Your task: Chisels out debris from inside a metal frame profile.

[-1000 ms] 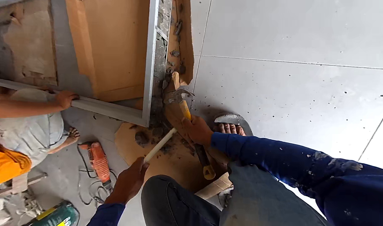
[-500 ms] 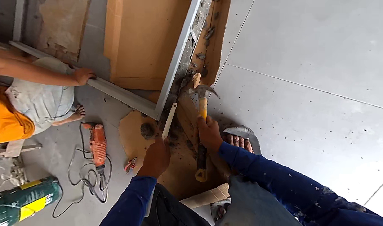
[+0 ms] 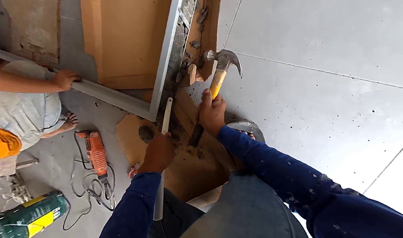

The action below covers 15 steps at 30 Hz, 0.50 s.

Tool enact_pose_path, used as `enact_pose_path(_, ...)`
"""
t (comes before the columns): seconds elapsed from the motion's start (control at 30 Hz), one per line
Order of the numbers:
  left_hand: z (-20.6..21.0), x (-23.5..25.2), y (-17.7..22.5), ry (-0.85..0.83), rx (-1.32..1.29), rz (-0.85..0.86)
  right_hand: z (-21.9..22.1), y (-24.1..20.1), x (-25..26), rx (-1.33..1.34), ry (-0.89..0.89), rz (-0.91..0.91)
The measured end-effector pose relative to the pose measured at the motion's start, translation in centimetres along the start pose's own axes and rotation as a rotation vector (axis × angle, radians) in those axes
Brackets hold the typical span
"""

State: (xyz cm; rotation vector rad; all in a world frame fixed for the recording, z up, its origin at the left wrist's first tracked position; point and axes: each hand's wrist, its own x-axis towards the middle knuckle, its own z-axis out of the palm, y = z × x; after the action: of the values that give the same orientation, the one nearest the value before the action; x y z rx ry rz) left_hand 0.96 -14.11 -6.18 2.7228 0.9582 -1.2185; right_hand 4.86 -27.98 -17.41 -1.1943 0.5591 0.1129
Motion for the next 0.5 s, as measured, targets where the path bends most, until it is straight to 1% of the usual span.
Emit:
enact_pose_path(0.03, 0.1, 0.0, 0.0, -0.001, -0.012, -0.006, 0.3, 0.5, -0.5, -0.076, -0.063, 0.050)
enact_pose_path(0.07, 0.0, -0.1, 0.1, -0.001, -0.028, -0.008, 0.3, 0.6, -0.8, -0.200, -0.227, 0.145)
enact_pose_path(0.1, 0.0, -0.1, 0.1, 0.004, -0.051, -0.006, 0.2, 0.3, -0.7, -0.322, -0.431, 0.255)
enact_pose_path(0.13, 0.1, 0.0, -0.1, 0.017, -0.061, 0.010, 0.3, -0.1, -0.2, -0.424, -0.535, 0.313)
enact_pose_path(0.17, 0.2, 0.2, -0.2, 0.019, -0.064, 0.017, 0.3, -0.6, 0.3, -0.471, -0.567, 0.322)
enact_pose_path(0.2, 0.2, 0.2, -0.2, 0.015, -0.056, 0.012, -0.1, -1.3, 0.4, -0.458, -0.543, 0.291)
enact_pose_path(0.23, 0.4, 0.3, -0.5, 0.013, -0.049, 0.014, -0.5, -1.5, 0.2, -0.387, -0.454, 0.214)
enact_pose_path(0.3, 0.9, 0.1, -0.9, 0.017, -0.054, 0.017, -1.0, -1.6, -0.2, -0.177, -0.189, -0.019)
enact_pose_path(0.33, 0.9, 0.1, -0.9, 0.025, -0.061, 0.019, -0.7, -2.5, -0.6, -0.099, -0.060, -0.136)
enact_pose_path(0.37, 1.0, 0.1, -1.0, 0.036, -0.073, 0.024, -0.6, -5.1, -2.0, -0.148, 0.002, -0.140)
enact_pose_path(0.4, 1.1, 0.0, -1.2, 0.037, -0.078, 0.022, -0.9, -10.8, -4.2, -0.344, -0.107, 0.201)
enact_pose_path(0.43, 1.1, -0.1, -1.2, 0.035, -0.074, 0.018, -0.9, -12.9, -5.5, -0.432, -0.185, 0.386)
enact_pose_path(0.47, 0.9, -0.1, -0.9, 0.031, -0.069, 0.012, -1.2, -12.3, -5.7, -0.467, -0.312, 0.462)
enact_pose_path(0.5, 0.7, -0.1, -0.6, 0.030, -0.064, 0.004, -1.9, -9.0, -4.7, -0.455, -0.476, 0.407)
